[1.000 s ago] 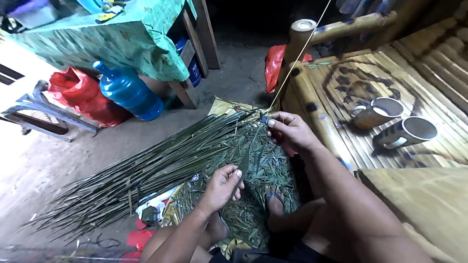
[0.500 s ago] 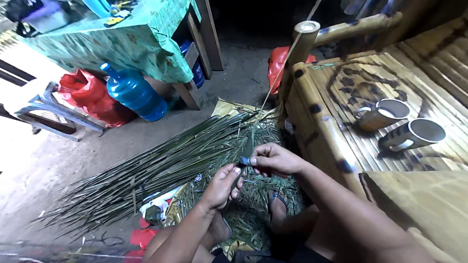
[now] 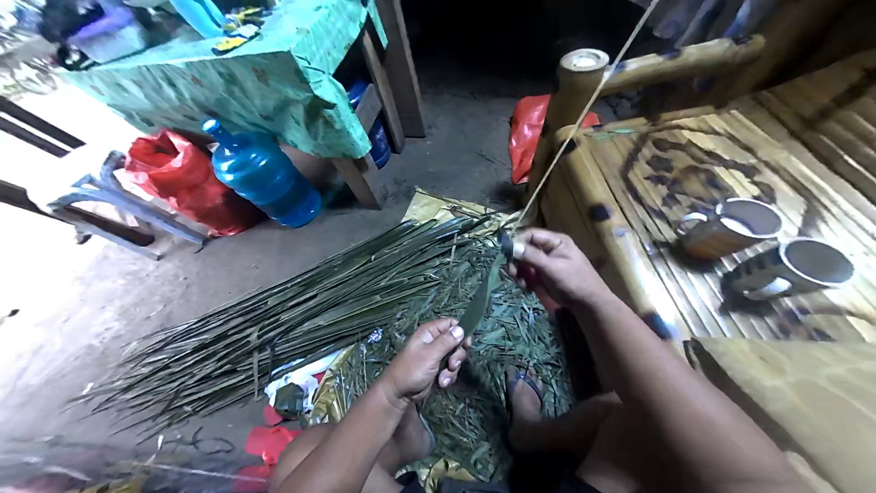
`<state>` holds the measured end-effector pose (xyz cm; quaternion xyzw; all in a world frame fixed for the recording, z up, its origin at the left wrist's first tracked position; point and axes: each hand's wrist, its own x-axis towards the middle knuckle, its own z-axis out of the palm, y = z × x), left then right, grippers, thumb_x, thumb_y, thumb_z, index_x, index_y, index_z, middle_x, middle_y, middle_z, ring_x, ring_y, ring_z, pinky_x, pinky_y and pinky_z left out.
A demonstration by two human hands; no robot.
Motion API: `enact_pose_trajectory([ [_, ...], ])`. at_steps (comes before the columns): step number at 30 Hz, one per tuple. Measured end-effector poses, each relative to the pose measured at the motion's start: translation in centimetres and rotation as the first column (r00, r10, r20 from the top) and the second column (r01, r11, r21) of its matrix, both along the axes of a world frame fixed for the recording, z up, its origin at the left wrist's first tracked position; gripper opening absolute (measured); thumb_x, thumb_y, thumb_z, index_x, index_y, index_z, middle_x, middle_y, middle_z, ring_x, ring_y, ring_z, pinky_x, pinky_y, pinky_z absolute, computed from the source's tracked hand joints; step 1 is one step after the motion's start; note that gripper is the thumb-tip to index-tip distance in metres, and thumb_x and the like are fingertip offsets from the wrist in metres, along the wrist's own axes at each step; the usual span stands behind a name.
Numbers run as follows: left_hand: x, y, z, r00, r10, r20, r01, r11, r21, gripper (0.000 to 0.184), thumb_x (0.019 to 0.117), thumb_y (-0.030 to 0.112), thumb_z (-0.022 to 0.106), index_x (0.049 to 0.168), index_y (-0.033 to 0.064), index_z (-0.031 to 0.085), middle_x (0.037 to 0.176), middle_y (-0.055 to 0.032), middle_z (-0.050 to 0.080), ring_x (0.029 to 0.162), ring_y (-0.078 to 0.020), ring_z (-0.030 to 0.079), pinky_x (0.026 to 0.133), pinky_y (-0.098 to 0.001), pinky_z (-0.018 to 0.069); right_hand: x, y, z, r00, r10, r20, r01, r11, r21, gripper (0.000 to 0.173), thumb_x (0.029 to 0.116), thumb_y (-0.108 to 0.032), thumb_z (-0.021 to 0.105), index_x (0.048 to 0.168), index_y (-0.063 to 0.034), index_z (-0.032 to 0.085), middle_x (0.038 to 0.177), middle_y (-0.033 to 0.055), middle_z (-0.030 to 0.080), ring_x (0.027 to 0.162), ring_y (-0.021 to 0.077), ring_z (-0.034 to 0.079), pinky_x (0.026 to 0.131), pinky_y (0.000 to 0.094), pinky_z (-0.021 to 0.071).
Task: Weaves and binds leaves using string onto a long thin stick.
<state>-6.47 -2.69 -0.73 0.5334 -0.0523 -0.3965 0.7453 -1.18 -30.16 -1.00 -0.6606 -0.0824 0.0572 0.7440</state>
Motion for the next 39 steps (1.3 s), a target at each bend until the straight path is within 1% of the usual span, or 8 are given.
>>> enact_pose_trajectory([
  [5,0.0,-0.4,0.3,0.996,0.081,-0.042,-0.084,0.994,-0.067,0.026,0.1097,0.018,0.032,0.103,0.0103,0.056,0.058,0.0086,0.046,0.044,-0.0011,0.044,0.044,-0.0156,0.0412,-2.2,3.2,-1.1,0.934,0.354,-0.048,-0.356,0.933,-0.044,0.024,0.0995,-0.037,0.063,0.097,-0.0145,0.07,0.076,-0.001,0.069,0.058,0.0091,0.064,0.052,0.0246,0.0559],
  [8,-0.2,-0.5,-0.1,0.997,0.063,-0.052,-0.071,0.978,-0.194,0.025,0.109,0.019,0.032,0.097,0.0136,0.053,0.055,0.0099,0.04,0.042,-0.0007,0.038,0.042,-0.0148,0.0362,-2.4,3.8,-1.9,0.948,0.319,0.027,-0.319,0.947,0.021,0.022,0.0982,-0.042,0.066,0.098,-0.0224,0.074,0.075,-0.0028,0.07,0.056,0.0067,0.064,0.05,0.0226,0.0557],
  [15,-0.6,-0.6,-0.5,0.999,-0.027,0.018,0.031,0.963,-0.268,0.025,0.1081,0.018,0.033,0.09,0.0141,0.049,0.051,0.01,0.031,0.038,-0.0009,0.028,0.039,-0.0149,0.0263,-0.8,1.1,-0.6,0.963,0.228,0.147,-0.234,0.972,0.026,0.02,0.1057,-0.027,0.056,0.106,-0.0352,0.074,0.086,-0.013,0.075,0.065,0.0018,0.067,0.055,0.02,0.057],
  [19,-0.4,-0.1,-0.5,0.995,-0.03,0.098,0.046,0.985,-0.167,0.024,0.1079,0.016,0.034,0.09,0.0111,0.049,0.051,0.0079,0.031,0.038,-0.0022,0.03,0.039,-0.0154,0.0276,0.2,0.4,-0.5,0.991,0.067,0.115,-0.073,0.996,0.045,0.021,0.1071,-0.023,0.05,0.108,-0.0284,0.07,0.084,-0.0122,0.073,0.065,0.0035,0.066,0.056,0.0216,0.0566],
  [22,-0.8,0.3,0.8,0.957,-0.031,0.289,-0.013,0.989,0.149,0.026,0.108,0.017,0.041,0.103,-0.0002,0.059,0.063,0.0013,0.051,0.049,-0.0048,0.048,0.046,-0.0193,0.0426,0.0,-0.1,1.2,0.994,-0.072,0.085,0.082,0.99,-0.115,0.017,0.1053,-0.023,0.051,0.11,-0.0165,0.066,0.084,-0.01,0.07,0.065,0.0045,0.065,0.058,0.0235,0.0581],
  [26,-0.5,0.2,1.5,0.937,-0.041,0.347,-0.099,0.922,0.374,0.025,0.1093,0.017,0.044,0.112,-0.0017,0.06,0.073,-0.0006,0.06,0.056,-0.006,0.058,0.051,-0.0218,0.0512,-1.8,2.2,1.2,0.964,0.23,-0.131,-0.255,0.94,-0.228,0.02,0.1031,-0.021,0.055,0.109,-0.0054,0.067,0.084,-0.0037,0.069,0.066,0.0067,0.066,0.06,0.0252,0.0584],
  [30,-0.3,-0.1,0.3,0.883,0.007,0.47,-0.189,0.921,0.341,0.02,0.1075,0.015,0.046,0.102,0.0035,0.062,0.068,0.0037,0.06,0.051,-0.0048,0.057,0.047,-0.0212,0.0511,-2.1,3.5,-0.1,0.886,0.42,-0.194,-0.445,0.889,-0.109,0.022,0.1031,-0.023,0.057,0.097,-0.0049,0.067,0.076,-0.0011,0.068,0.061,0.0064,0.063,0.057,0.0237,0.0543],
  [39,-0.2,0.0,-0.1,0.852,0.042,0.522,-0.211,0.94,0.269,0.018,0.1073,0.014,0.047,0.099,0.0067,0.061,0.065,0.0057,0.06,0.047,-0.0041,0.054,0.044,-0.0193,0.0479,-1.1,2.1,-0.6,0.932,0.361,0.018,-0.353,0.92,-0.17,0.023,0.1027,-0.019,0.058,0.096,-0.0006,0.07,0.073,0.0013,0.069,0.057,0.0057,0.061,0.053,0.022,0.0526],
])
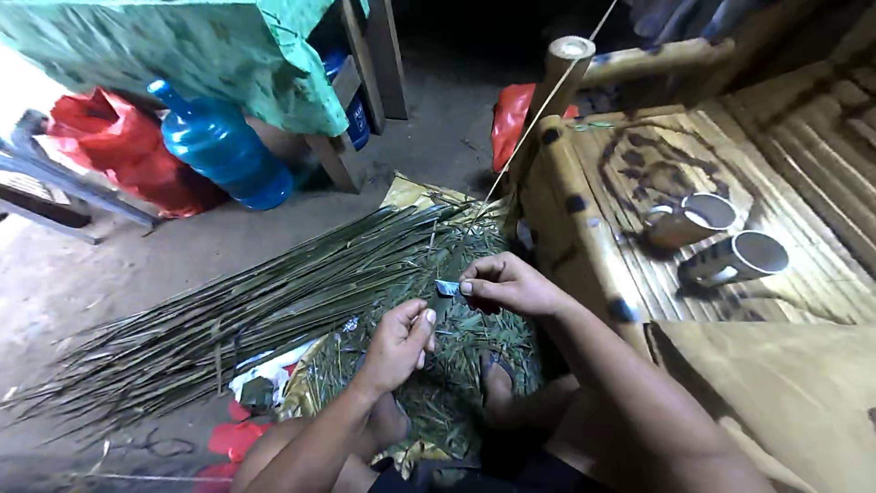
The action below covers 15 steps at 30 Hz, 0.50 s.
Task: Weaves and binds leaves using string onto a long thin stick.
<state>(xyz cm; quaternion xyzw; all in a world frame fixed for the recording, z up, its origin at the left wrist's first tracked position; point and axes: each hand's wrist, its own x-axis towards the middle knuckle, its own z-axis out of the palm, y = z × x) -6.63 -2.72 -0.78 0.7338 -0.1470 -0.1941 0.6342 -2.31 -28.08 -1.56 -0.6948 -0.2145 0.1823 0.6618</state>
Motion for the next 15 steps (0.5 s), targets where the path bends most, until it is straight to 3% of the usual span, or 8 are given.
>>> enact_pose_trajectory([
  [12,0.39,-0.01,0.53,0.999,-0.002,-0.053,-0.001,0.999,-0.043,0.021,0.1079,0.015,0.045,0.101,0.005,0.061,0.066,0.0035,0.06,0.046,-0.0052,0.053,0.043,-0.019,0.0467,0.49,0.13,-0.34,0.995,-0.049,0.088,0.049,0.999,-0.002,0.021,0.1016,-0.017,0.06,0.097,-0.0001,0.071,0.074,0.0024,0.07,0.057,0.0062,0.061,0.053,0.0223,0.0532],
  [15,0.21,0.24,0.51,0.997,-0.027,-0.07,0.024,0.999,-0.042,0.021,0.108,0.016,0.045,0.102,0.0049,0.062,0.066,0.0031,0.06,0.046,-0.0054,0.053,0.042,-0.0193,0.0465,0.84,-0.74,-0.14,0.974,-0.193,0.119,0.19,0.981,0.038,0.021,0.1015,-0.019,0.059,0.1,-0.0018,0.07,0.072,0.0017,0.067,0.056,0.0065,0.059,0.052,0.0242,0.0525],
])
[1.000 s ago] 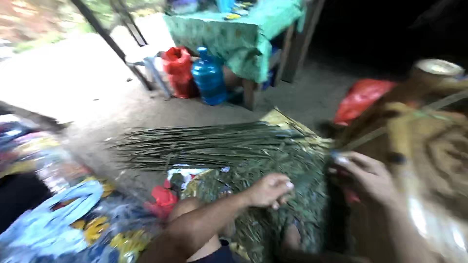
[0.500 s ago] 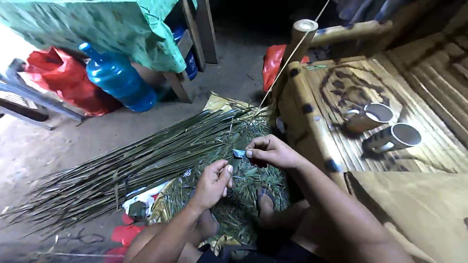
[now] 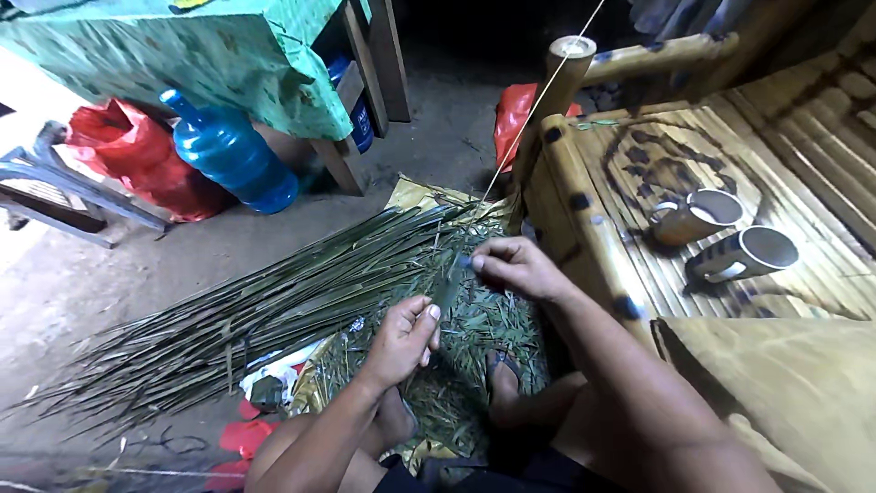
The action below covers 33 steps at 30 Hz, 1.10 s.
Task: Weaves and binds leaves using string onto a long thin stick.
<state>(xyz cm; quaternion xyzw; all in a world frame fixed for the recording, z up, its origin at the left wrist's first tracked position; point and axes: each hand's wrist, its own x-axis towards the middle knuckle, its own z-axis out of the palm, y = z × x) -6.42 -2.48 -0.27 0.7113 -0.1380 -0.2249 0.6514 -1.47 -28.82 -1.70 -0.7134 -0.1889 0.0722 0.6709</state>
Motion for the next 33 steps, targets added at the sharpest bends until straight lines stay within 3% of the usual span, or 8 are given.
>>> enact_pose_trajectory([
  [4,-0.6,-0.1,-0.6,0.998,-0.047,0.037,0.046,0.999,0.021,0.019,0.1066,0.016,0.047,0.1,0.0065,0.062,0.066,0.0049,0.06,0.048,-0.0047,0.054,0.044,-0.0196,0.0479,0.3,-1.5,1.4,0.985,-0.167,-0.041,0.17,0.982,0.078,0.017,0.1023,-0.018,0.057,0.101,-0.005,0.067,0.075,0.0039,0.068,0.055,0.0094,0.06,0.049,0.025,0.053],
  [9,-0.1,-0.5,-1.6,0.993,-0.017,0.117,0.009,0.998,0.07,0.018,0.1043,0.01,0.048,0.11,0.0017,0.063,0.076,0.0026,0.066,0.055,-0.005,0.06,0.051,-0.0208,0.054,-1.0,0.5,0.4,0.983,0.046,-0.176,-0.027,0.993,0.112,0.019,0.1025,-0.018,0.057,0.104,-0.0018,0.066,0.076,0.0057,0.068,0.058,0.0103,0.063,0.054,0.0255,0.0548],
  [11,-0.1,-0.7,-1.7,0.989,-0.003,0.151,-0.011,0.996,0.093,0.02,0.1037,0.009,0.048,0.113,0.0004,0.063,0.076,0.0024,0.066,0.055,-0.0044,0.059,0.051,-0.0203,0.0534,-0.8,0.6,0.3,0.986,0.042,-0.158,-0.027,0.995,0.099,0.02,0.1028,-0.018,0.057,0.103,-0.0014,0.068,0.075,0.0055,0.069,0.057,0.0092,0.062,0.053,0.024,0.0538],
  [17,-0.3,-0.6,-2.1,0.968,-0.013,0.249,-0.018,0.992,0.123,0.018,0.103,0.01,0.05,0.106,0.0005,0.064,0.078,0.002,0.068,0.057,-0.0043,0.062,0.053,-0.0208,0.0556,0.0,-1.6,1.3,0.97,-0.202,-0.132,0.216,0.972,0.097,0.019,0.1026,-0.016,0.057,0.11,-0.004,0.07,0.077,0.0023,0.068,0.057,0.0072,0.06,0.052,0.0234,0.0535],
  [23,-0.3,-0.1,-3.4,0.906,-0.077,0.415,-0.071,0.941,0.33,0.022,0.1004,0.013,0.051,0.104,0.0009,0.069,0.084,-0.0029,0.071,0.068,-0.0064,0.067,0.066,-0.0247,0.0592,0.9,-4.5,2.4,0.851,-0.469,-0.237,0.516,0.83,0.21,0.023,0.1071,-0.019,0.052,0.124,-0.009,0.064,0.081,0.0,0.066,0.058,0.0074,0.06,0.051,0.023,0.0536],
  [26,-0.1,-0.4,-3.5,0.89,-0.073,0.451,-0.112,0.922,0.37,0.031,0.0998,0.011,0.049,0.124,0.002,0.067,0.094,-0.0029,0.072,0.075,-0.0061,0.067,0.07,-0.024,0.0579,0.1,-3.3,2.4,0.89,-0.376,-0.259,0.423,0.892,0.159,0.025,0.1057,-0.017,0.053,0.127,-0.0094,0.063,0.083,0.0026,0.067,0.059,0.0089,0.061,0.052,0.0248,0.0551],
  [29,0.4,-0.8,-3.2,0.886,-0.082,0.457,-0.134,0.897,0.422,0.044,0.1016,0.009,0.045,0.144,0.0058,0.056,0.106,-0.0042,0.071,0.086,-0.0078,0.066,0.08,-0.0244,0.0562,-0.8,-0.2,1.5,0.918,-0.199,-0.343,0.26,0.955,0.141,0.025,0.1037,-0.014,0.055,0.124,-0.0033,0.065,0.078,0.0056,0.067,0.059,0.011,0.062,0.054,0.0261,0.0552],
  [33,0.6,-0.5,-3.5,0.857,-0.098,0.505,-0.172,0.871,0.46,0.051,0.1005,0.006,0.043,0.15,0.008,0.052,0.113,-0.0099,0.071,0.098,-0.0159,0.068,0.089,-0.0326,0.0567,-0.9,1.0,1.5,0.903,-0.18,-0.39,0.233,0.968,0.094,0.022,0.104,-0.013,0.056,0.117,-0.0006,0.068,0.075,0.0052,0.067,0.057,0.0089,0.06,0.054,0.0234,0.0529],
])
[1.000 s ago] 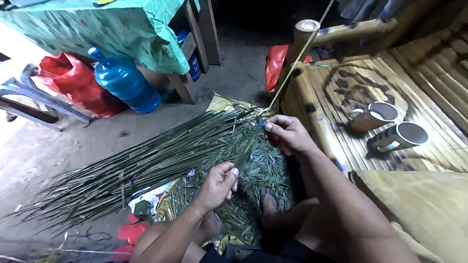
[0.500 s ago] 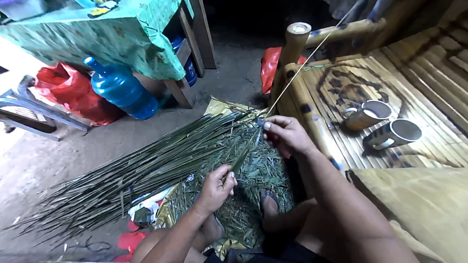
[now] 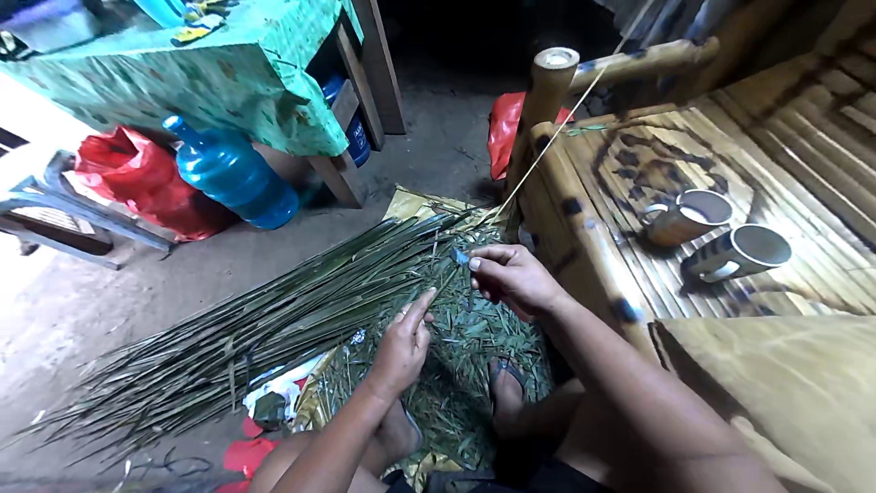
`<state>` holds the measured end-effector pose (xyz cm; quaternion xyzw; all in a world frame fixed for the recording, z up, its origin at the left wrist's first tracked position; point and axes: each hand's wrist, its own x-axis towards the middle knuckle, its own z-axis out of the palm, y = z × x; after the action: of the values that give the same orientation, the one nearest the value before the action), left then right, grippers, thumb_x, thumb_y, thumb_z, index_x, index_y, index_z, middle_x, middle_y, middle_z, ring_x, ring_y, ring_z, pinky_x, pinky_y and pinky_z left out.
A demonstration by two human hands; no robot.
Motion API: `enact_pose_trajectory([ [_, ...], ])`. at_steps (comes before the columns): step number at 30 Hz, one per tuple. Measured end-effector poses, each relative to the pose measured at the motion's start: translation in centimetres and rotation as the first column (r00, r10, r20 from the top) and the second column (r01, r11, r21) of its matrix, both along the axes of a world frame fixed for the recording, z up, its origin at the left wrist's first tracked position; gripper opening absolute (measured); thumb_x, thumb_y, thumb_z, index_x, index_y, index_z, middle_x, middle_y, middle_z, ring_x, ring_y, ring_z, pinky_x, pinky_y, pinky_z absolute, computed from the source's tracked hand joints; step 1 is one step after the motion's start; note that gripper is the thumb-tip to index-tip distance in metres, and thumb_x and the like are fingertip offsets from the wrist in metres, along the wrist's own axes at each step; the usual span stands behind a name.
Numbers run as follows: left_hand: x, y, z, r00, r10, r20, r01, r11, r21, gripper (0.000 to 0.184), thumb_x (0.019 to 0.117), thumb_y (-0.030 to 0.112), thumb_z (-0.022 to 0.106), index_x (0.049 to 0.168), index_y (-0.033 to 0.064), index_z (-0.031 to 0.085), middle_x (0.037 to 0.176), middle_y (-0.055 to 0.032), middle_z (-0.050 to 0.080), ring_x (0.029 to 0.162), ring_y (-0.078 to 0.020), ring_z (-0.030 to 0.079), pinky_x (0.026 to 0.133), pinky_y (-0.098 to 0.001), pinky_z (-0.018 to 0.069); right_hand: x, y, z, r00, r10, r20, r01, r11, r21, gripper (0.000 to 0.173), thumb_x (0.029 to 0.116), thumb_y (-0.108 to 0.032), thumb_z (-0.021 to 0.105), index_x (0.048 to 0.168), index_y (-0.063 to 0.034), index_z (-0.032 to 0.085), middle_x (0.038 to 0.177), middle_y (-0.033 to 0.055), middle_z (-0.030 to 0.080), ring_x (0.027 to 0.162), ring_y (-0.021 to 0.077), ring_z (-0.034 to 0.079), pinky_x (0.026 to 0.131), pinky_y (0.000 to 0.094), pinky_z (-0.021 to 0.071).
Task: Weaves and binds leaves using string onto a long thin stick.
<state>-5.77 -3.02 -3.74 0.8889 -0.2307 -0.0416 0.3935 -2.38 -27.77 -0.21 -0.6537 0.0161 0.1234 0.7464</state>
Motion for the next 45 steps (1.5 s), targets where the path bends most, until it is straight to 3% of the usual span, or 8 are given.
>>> enact_pose_trajectory([
  [9,-0.3,0.7,-0.6,0.998,-0.021,0.057,0.021,1.0,0.001,0.044,0.1076,0.021,0.039,0.146,0.0076,0.056,0.12,-0.0134,0.07,0.101,-0.0176,0.069,0.091,-0.0352,0.0573,1.4,-3.6,0.7,0.951,-0.307,0.018,0.305,0.949,0.084,0.028,0.1077,-0.019,0.051,0.132,-0.0094,0.061,0.079,0.0032,0.065,0.053,0.0086,0.058,0.047,0.0237,0.0522],
  [14,0.3,0.3,0.0,0.988,-0.041,-0.148,0.012,0.981,-0.195,0.041,0.1115,0.027,0.034,0.129,0.0009,0.06,0.086,0.0009,0.066,0.069,-0.0038,0.06,0.066,-0.0217,0.0541,0.2,-0.8,-0.2,0.998,-0.031,0.046,0.028,0.996,0.079,0.028,0.1042,-0.013,0.055,0.127,-0.0022,0.065,0.076,0.0052,0.067,0.057,0.0092,0.06,0.053,0.0239,0.0536],
  [19,0.8,1.2,1.2,0.864,-0.141,-0.484,0.043,0.977,-0.208,0.036,0.1098,0.022,0.036,0.126,0.0034,0.061,0.092,-0.0007,0.066,0.075,-0.008,0.066,0.07,-0.0264,0.0593,1.2,-3.9,0.6,0.955,-0.267,0.132,0.261,0.963,0.061,0.028,0.1067,-0.018,0.054,0.131,-0.0078,0.063,0.084,0.0022,0.068,0.058,0.0073,0.06,0.051,0.0228,0.054],
  [22,1.0,1.1,1.2,0.758,-0.215,-0.616,0.038,0.957,-0.286,0.033,0.1088,0.021,0.033,0.121,0.0074,0.061,0.081,0.0045,0.06,0.061,-0.0036,0.054,0.055,-0.0196,0.0476,1.5,-4.9,0.9,0.916,-0.374,0.144,0.365,0.927,0.084,0.03,0.1079,-0.021,0.052,0.134,-0.0102,0.061,0.082,0.0012,0.069,0.056,0.0075,0.06,0.049,0.0229,0.0534],
  [25,1.2,0.6,1.1,0.622,-0.374,-0.688,-0.076,0.845,-0.529,0.034,0.1054,0.021,0.029,0.106,0.0103,0.062,0.063,0.0089,0.047,0.048,-0.0009,0.04,0.046,-0.0169,0.0351,0.5,-3.0,0.5,0.973,-0.207,0.104,0.204,0.978,0.045,0.029,0.1066,-0.018,0.053,0.132,-0.008,0.062,0.08,0.0035,0.068,0.057,0.0095,0.061,0.052,0.0253,0.0556],
  [30,1.8,0.7,1.3,0.477,-0.524,-0.706,-0.221,0.706,-0.673,0.035,0.1038,0.022,0.029,0.099,0.0124,0.062,0.055,0.0106,0.038,0.043,-0.0005,0.036,0.042,-0.0159,0.0321,-0.2,0.0,-0.9,0.988,0.117,0.098,-0.125,0.988,0.086,0.027,0.1031,-0.016,0.057,0.122,-0.0017,0.069,0.077,0.0039,0.068,0.061,0.0089,0.062,0.057,0.0234,0.0545],
  [39,0.9,2.7,-1.0,0.475,-0.436,-0.764,-0.129,0.825,-0.551,0.035,0.1003,0.023,0.036,0.092,0.013,0.068,0.054,0.0118,0.04,0.043,0.0008,0.036,0.042,-0.0159,0.0303,2.0,-6.5,0.5,0.965,-0.238,0.11,0.234,0.971,0.054,0.028,0.1068,-0.019,0.053,0.131,-0.0084,0.062,0.081,0.0016,0.067,0.057,0.0074,0.06,0.05,0.0227,0.0528],
  [45,0.3,4.2,-3.1,0.441,-0.397,-0.805,-0.132,0.858,-0.496,0.034,0.0992,0.025,0.039,0.082,0.0152,0.067,0.053,0.0108,0.042,0.042,0.0002,0.036,0.041,-0.0168,0.0308,3.4,-10.2,2.0,0.83,-0.551,0.089,0.541,0.833,0.11,0.029,0.1089,-0.018,0.048,0.135,-0.0082,0.057,0.081,-0.0025,0.064,0.059,0.0053,0.06,0.052,0.0206,0.0526],
])
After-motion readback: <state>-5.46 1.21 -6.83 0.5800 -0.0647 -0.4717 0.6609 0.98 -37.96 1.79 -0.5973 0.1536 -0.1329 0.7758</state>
